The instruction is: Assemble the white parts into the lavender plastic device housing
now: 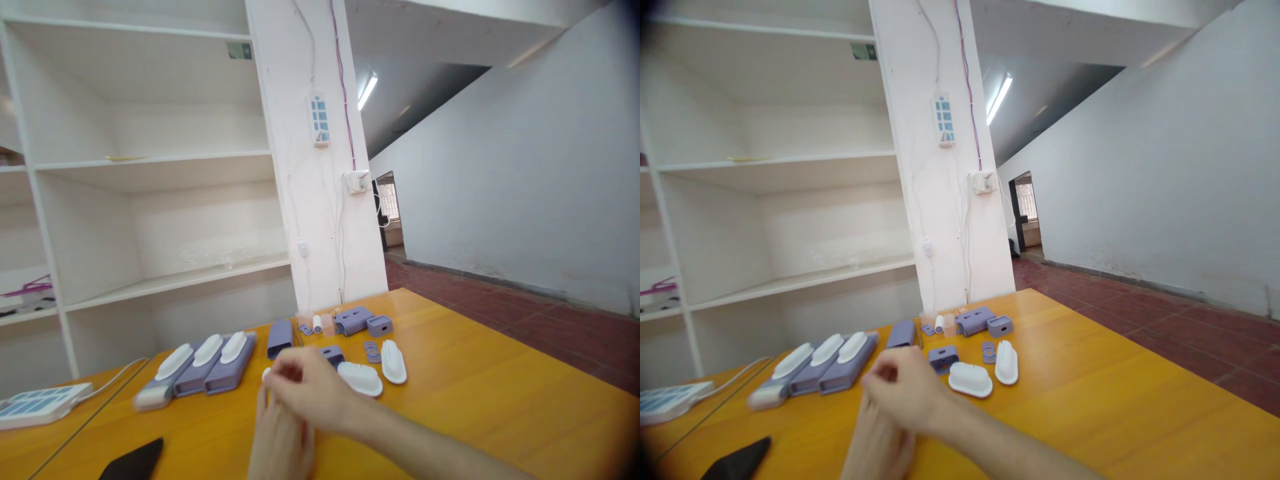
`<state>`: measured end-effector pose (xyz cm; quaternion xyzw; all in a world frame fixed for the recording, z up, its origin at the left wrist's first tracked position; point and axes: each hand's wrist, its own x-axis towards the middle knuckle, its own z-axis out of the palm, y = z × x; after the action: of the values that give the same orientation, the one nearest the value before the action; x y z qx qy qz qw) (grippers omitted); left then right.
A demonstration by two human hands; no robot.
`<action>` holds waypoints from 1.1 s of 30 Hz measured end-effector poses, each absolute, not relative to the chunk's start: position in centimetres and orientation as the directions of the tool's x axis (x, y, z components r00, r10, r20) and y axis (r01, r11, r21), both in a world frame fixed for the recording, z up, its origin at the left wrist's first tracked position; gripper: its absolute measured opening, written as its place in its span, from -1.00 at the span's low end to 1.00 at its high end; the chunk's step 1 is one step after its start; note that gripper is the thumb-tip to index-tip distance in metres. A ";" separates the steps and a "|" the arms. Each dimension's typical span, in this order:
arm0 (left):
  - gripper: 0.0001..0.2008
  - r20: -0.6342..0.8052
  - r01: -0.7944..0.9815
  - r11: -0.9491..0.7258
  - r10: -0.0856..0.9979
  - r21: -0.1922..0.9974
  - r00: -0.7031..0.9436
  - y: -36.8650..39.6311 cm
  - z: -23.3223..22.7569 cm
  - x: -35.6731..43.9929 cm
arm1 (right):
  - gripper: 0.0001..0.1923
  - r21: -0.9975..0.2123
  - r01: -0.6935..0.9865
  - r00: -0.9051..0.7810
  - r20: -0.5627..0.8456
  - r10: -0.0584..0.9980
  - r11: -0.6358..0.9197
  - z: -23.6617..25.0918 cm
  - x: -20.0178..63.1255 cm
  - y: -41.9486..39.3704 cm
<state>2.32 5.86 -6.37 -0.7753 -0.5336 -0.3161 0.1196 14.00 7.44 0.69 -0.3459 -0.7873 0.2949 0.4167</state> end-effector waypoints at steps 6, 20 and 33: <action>-0.26 0.492 0.918 -0.371 0.831 0.144 0.259 7.9 -6.5 -3.7 | -0.71 -0.435 0.653 -0.377 0.523 0.764 0.620 -0.8 15.4 14.0; -0.72 0.320 0.901 -0.339 0.915 0.272 0.247 6.9 -4.7 -6.6 | -0.56 0.118 0.706 -0.684 0.371 0.628 0.699 -3.0 9.4 18.2; -0.55 0.356 0.910 -0.184 0.934 0.371 0.044 7.1 -6.2 -8.8 | -0.56 0.403 0.319 -0.948 0.139 0.287 0.858 2.1 10.2 17.7</action>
<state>-8.85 7.10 -6.20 -0.7220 -0.6384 -0.2658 -0.0222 10.17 17.70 2.09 -0.1573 -0.9631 -0.2152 0.0372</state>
